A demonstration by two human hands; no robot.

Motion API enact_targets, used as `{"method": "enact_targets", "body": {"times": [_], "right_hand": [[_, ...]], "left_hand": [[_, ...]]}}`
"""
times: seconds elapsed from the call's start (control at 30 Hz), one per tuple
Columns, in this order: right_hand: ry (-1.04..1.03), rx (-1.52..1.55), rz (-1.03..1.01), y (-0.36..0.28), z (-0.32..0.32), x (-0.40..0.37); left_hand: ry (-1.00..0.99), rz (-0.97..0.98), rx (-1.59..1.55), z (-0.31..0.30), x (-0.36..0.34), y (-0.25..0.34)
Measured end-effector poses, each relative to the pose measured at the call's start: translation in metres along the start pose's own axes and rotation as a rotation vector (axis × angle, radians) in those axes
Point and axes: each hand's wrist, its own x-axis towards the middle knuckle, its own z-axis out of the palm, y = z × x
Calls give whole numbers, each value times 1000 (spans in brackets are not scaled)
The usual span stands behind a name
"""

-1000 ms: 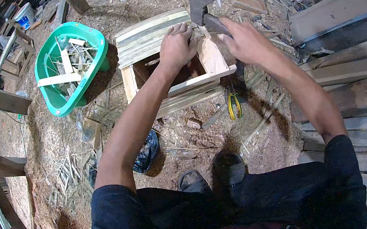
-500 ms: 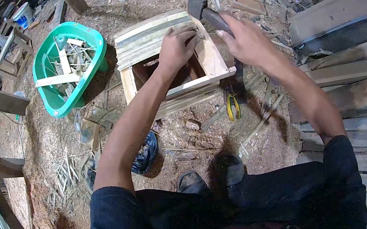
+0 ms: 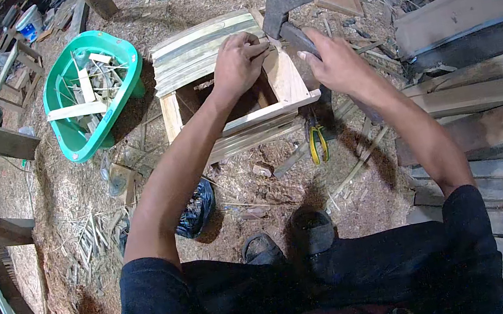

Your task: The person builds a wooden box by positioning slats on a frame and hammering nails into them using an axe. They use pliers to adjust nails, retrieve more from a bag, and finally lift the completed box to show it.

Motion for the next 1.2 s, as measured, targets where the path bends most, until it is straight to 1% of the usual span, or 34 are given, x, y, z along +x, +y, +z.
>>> {"method": "enact_targets", "body": {"times": [0.1, 0.2, 0.3, 0.37, 0.4, 0.57, 0.67, 0.77, 0.87, 1.0, 1.07, 1.17, 1.2], "right_hand": [[-2, 10, 4, 0, 1, -1], [-1, 5, 7, 5, 3, 0], [6, 15, 13, 8, 5, 0], [7, 52, -12, 11, 7, 0], [9, 58, 1, 10, 8, 1], [-30, 40, 81, -4, 2, 2], [14, 8, -51, 2, 7, 2], [-42, -25, 7, -7, 4, -1], [-72, -27, 23, -6, 4, -2], [-48, -52, 30, -22, -7, -1], [-31, -37, 43, -26, -9, 1], [4, -69, 8, -17, 0, 1], [-28, -75, 12, -16, 2, -1]], "left_hand": [[9, -46, -97, 1, 0, -1], [-25, -33, -15, 0, 0, 0], [-39, -1, 22, -1, 0, 0], [-19, 65, 49, 0, 1, -3], [-9, 97, 64, -1, 2, -4], [-37, 118, 44, -3, 3, -4], [-46, 120, 34, -4, 3, -5], [-62, 116, 40, -4, 2, -6], [-59, 111, 65, -6, 2, -4], [-23, 119, 38, -5, 3, -2], [-44, 113, 42, -4, 2, -3], [-54, 116, 55, -2, 1, -8], [-52, 123, 60, -2, 2, -8]]}}
